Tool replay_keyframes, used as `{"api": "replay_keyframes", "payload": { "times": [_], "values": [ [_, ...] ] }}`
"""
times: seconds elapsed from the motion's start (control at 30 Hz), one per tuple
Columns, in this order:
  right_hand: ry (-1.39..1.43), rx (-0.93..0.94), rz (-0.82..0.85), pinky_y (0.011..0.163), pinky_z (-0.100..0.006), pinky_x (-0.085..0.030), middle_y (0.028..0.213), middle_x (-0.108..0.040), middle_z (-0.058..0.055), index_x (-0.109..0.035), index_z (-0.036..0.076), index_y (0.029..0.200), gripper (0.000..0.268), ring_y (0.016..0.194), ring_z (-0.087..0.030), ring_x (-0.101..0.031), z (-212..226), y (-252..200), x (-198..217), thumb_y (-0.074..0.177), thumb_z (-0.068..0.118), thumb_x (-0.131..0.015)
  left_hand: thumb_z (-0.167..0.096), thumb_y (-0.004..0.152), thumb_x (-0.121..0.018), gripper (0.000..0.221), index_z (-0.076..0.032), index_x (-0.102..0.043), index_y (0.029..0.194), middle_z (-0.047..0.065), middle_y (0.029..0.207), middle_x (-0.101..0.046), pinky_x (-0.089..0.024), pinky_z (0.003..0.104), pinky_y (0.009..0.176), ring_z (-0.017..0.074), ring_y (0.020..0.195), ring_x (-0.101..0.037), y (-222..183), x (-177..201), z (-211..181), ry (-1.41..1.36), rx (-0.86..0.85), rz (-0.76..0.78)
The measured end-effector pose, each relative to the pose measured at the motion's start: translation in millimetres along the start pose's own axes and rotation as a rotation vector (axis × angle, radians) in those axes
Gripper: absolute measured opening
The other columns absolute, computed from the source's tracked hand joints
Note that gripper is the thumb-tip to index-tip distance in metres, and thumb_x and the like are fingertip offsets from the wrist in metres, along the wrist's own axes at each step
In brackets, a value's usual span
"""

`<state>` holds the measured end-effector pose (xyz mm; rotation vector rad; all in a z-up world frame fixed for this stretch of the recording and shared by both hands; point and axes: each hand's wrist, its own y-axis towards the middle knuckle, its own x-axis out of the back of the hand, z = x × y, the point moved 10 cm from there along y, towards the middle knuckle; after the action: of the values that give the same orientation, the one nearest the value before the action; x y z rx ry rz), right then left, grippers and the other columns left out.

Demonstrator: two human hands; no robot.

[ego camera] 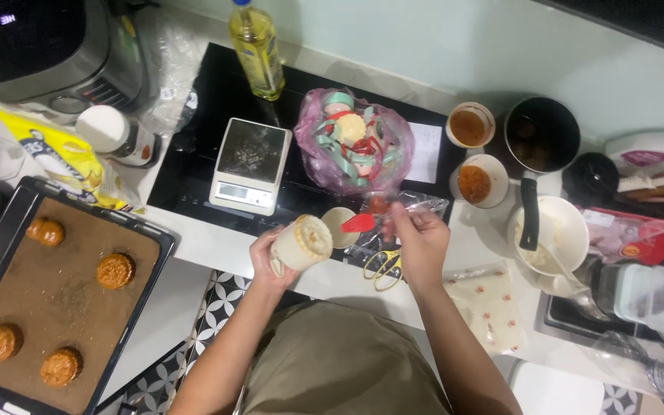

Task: Preparing and shaping filled mooncake pastries using a scale, mold, and brush.

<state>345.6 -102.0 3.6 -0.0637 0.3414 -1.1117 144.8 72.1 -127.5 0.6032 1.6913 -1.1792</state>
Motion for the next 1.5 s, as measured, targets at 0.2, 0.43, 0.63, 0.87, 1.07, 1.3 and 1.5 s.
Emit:
{"api": "replay_keyframes", "payload": {
  "times": [0.2,0.43,0.63,0.87,1.07,1.3,1.5],
  "values": [
    [-0.146,0.196,0.084,0.060,-0.026,-0.058,0.082,-0.072,-0.009,-0.068,-0.003,0.099,0.007,0.068,-0.012,-0.069,64,-32,-29,0.094,0.000,-0.072,-0.019,0.082,-0.058,0.037,0.004,-0.068,0.109,0.021,0.115,-0.071,-0.052,0.050,0.103,0.0376,0.111,-0.067,17,-28,44,0.067,0.117,0.020],
    [-0.301,0.380,0.150,0.061,-0.024,-0.059,0.084,-0.073,-0.009,-0.066,-0.005,0.098,0.011,0.073,-0.011,-0.071,97,-46,-37,0.092,-0.002,-0.075,-0.014,0.083,-0.059,0.025,0.003,-0.070,0.098,0.019,0.110,-0.071,-0.051,0.048,0.104,0.0363,0.108,-0.067,21,-50,52,0.014,0.131,0.106],
    [-0.376,0.465,0.174,0.062,-0.023,-0.059,0.086,-0.076,-0.008,-0.067,-0.004,0.097,0.011,0.075,-0.010,-0.073,114,-55,-42,0.092,-0.001,-0.076,-0.015,0.081,-0.059,0.025,0.002,-0.072,0.094,0.017,0.107,-0.071,-0.050,0.048,0.103,0.0355,0.107,-0.066,17,-67,52,0.057,0.139,0.138],
    [-0.622,0.635,0.121,0.057,-0.021,-0.057,0.090,-0.076,-0.008,-0.069,-0.002,0.090,0.017,0.074,-0.011,-0.074,145,-63,-55,0.084,0.003,-0.084,-0.016,0.083,-0.060,0.021,0.000,-0.072,0.089,0.015,0.108,-0.069,-0.051,0.051,0.103,0.0371,0.109,-0.066,8,-78,56,0.048,0.158,0.162],
    [-0.633,0.605,0.248,0.061,-0.023,-0.056,0.083,-0.076,-0.006,-0.073,0.002,0.090,0.014,0.069,-0.010,-0.073,141,-70,-59,0.084,0.002,-0.085,-0.014,0.082,-0.059,0.018,-0.001,-0.071,0.086,0.014,0.111,-0.067,-0.050,0.056,0.105,0.0390,0.112,-0.066,8,-78,58,-0.008,0.169,0.214],
    [-0.461,0.455,0.203,0.063,-0.024,-0.060,0.084,-0.076,-0.008,-0.071,-0.004,0.097,0.013,0.074,-0.010,-0.074,116,-51,-43,0.088,0.000,-0.080,-0.014,0.082,-0.059,0.021,0.002,-0.071,0.090,0.018,0.110,-0.069,-0.051,0.054,0.104,0.0388,0.109,-0.066,7,-65,56,0.029,0.144,0.143],
    [-0.306,0.296,0.236,0.064,-0.025,-0.062,0.085,-0.075,-0.010,-0.070,-0.005,0.101,0.012,0.073,-0.012,-0.073,104,-36,-33,0.092,0.001,-0.074,-0.014,0.086,-0.059,0.025,0.005,-0.071,0.098,0.020,0.110,-0.069,-0.050,0.051,0.104,0.0369,0.109,-0.066,3,-60,54,0.006,0.167,0.152]
  ]
}}
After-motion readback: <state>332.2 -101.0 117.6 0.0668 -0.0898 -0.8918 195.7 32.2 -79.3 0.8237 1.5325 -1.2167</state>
